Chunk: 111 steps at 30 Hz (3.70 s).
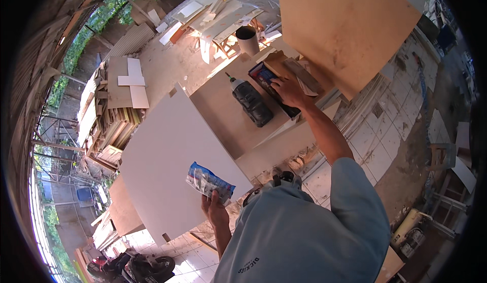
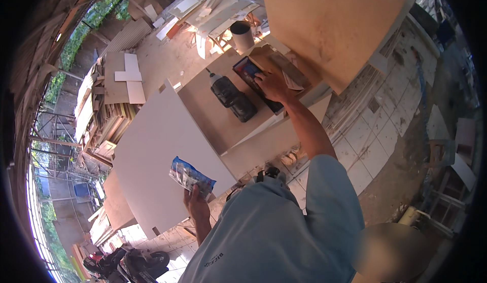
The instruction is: The person attaches metal hinges to a white cabinet door using an electric drill and screws.
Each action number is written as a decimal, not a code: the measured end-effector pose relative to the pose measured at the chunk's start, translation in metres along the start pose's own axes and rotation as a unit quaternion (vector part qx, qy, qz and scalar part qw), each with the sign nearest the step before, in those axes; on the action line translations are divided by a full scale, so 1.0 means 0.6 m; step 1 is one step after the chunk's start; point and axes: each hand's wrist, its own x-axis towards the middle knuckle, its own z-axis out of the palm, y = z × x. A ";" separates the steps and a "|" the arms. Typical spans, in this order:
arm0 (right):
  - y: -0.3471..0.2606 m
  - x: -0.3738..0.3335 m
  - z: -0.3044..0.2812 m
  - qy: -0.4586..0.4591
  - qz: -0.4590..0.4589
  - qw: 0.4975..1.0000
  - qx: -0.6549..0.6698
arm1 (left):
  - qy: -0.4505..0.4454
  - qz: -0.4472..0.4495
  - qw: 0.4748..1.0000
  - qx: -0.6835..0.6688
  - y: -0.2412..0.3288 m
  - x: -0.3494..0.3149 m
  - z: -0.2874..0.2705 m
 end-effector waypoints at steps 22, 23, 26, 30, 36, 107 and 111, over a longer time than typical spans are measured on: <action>-0.062 -0.024 -0.070 -0.139 0.097 0.977 -0.128 | -0.007 -0.034 0.999 -0.034 -0.017 0.016 -0.006; -0.060 -0.026 -0.066 -0.152 0.114 0.976 -0.111 | -0.004 -0.035 0.999 -0.034 -0.020 0.018 -0.010; -0.061 -0.032 -0.059 -0.162 0.145 0.973 -0.072 | -0.003 -0.038 0.999 -0.037 -0.018 0.014 -0.014; -0.077 -0.044 -0.047 -0.142 0.164 0.974 -0.065 | 0.014 -0.043 0.998 -0.042 -0.029 0.009 -0.020; -0.060 -0.042 -0.018 -0.139 0.174 0.974 -0.035 | 0.010 -0.042 0.998 -0.052 -0.032 0.011 -0.013; -0.313 -0.566 -0.121 0.419 0.518 0.434 0.607 | -0.320 0.340 0.452 0.760 -0.308 0.290 0.509; -0.323 -0.581 -0.122 0.447 0.511 0.403 0.614 | -0.299 0.273 0.709 0.578 -0.278 0.277 0.505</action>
